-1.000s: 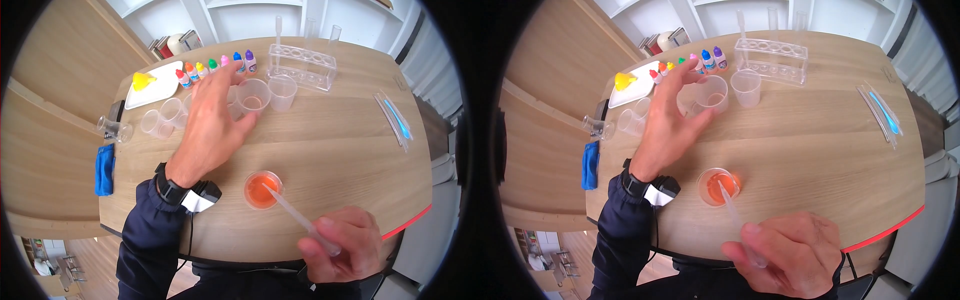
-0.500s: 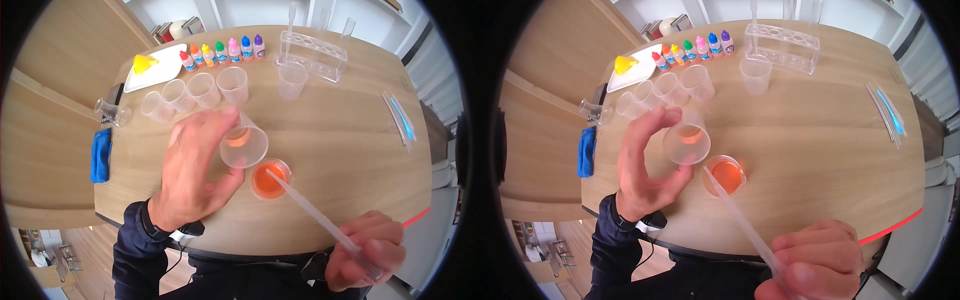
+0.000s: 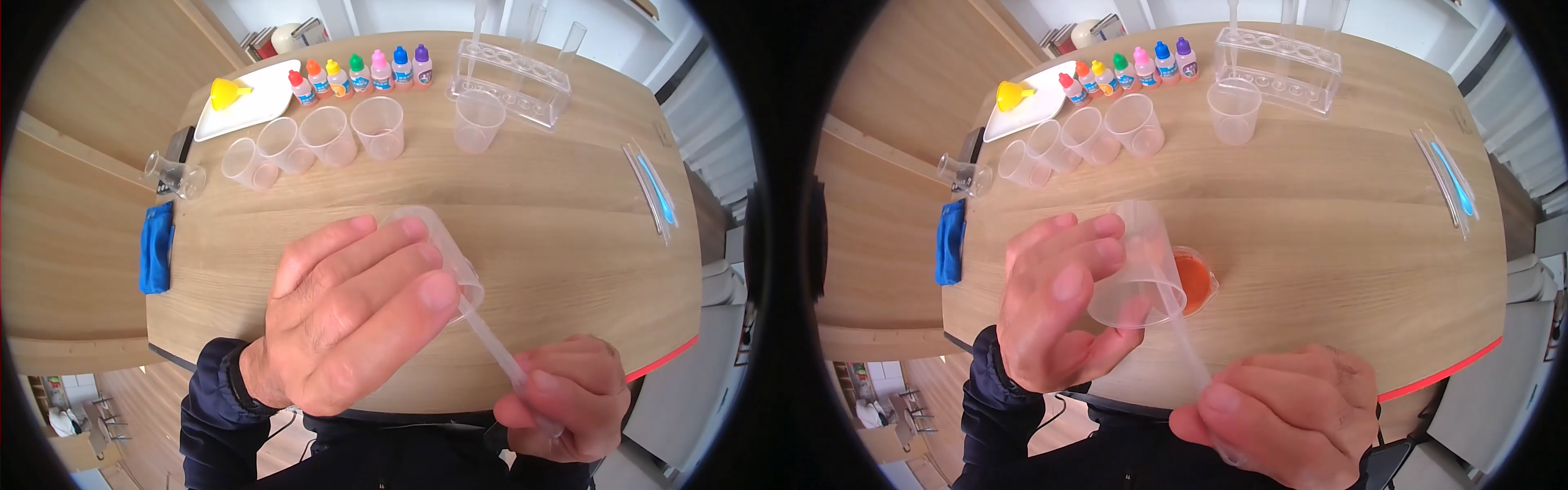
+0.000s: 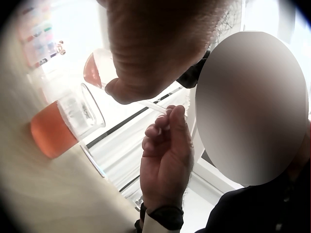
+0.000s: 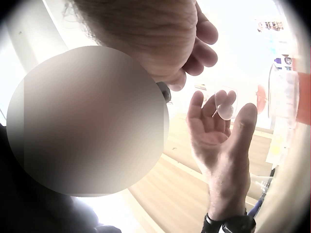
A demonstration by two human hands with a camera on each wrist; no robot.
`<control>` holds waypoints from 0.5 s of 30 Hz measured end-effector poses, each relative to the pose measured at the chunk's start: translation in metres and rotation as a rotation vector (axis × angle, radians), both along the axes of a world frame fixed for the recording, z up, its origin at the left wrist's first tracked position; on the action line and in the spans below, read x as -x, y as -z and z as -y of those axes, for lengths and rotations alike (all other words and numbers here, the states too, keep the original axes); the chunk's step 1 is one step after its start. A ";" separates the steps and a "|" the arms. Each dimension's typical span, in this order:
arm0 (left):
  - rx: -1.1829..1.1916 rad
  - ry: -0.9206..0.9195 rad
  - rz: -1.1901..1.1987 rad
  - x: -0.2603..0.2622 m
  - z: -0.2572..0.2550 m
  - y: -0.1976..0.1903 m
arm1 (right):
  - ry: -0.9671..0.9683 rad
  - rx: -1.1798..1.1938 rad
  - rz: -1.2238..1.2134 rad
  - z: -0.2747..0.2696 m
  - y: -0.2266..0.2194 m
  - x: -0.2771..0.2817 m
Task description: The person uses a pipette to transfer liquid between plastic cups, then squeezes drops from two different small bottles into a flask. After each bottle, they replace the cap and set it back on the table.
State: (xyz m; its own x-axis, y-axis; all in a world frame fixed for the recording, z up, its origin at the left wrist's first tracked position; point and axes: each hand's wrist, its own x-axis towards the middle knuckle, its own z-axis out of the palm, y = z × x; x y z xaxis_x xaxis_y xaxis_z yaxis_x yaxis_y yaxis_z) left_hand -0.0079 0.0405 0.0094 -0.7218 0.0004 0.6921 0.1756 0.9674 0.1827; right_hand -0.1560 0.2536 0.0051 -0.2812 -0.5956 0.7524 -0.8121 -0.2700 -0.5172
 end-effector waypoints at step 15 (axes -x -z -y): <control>-0.007 -0.005 0.010 -0.001 -0.001 0.002 | 0.014 -0.032 0.058 0.003 -0.004 -0.005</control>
State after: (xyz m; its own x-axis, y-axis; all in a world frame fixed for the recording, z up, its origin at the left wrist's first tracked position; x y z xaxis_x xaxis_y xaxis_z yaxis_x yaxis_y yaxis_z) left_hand -0.0066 0.0415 0.0071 -0.7286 -0.0079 0.6849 0.1694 0.9668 0.1913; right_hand -0.1506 0.2511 0.0094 -0.3321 -0.6149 0.7153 -0.7843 -0.2412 -0.5715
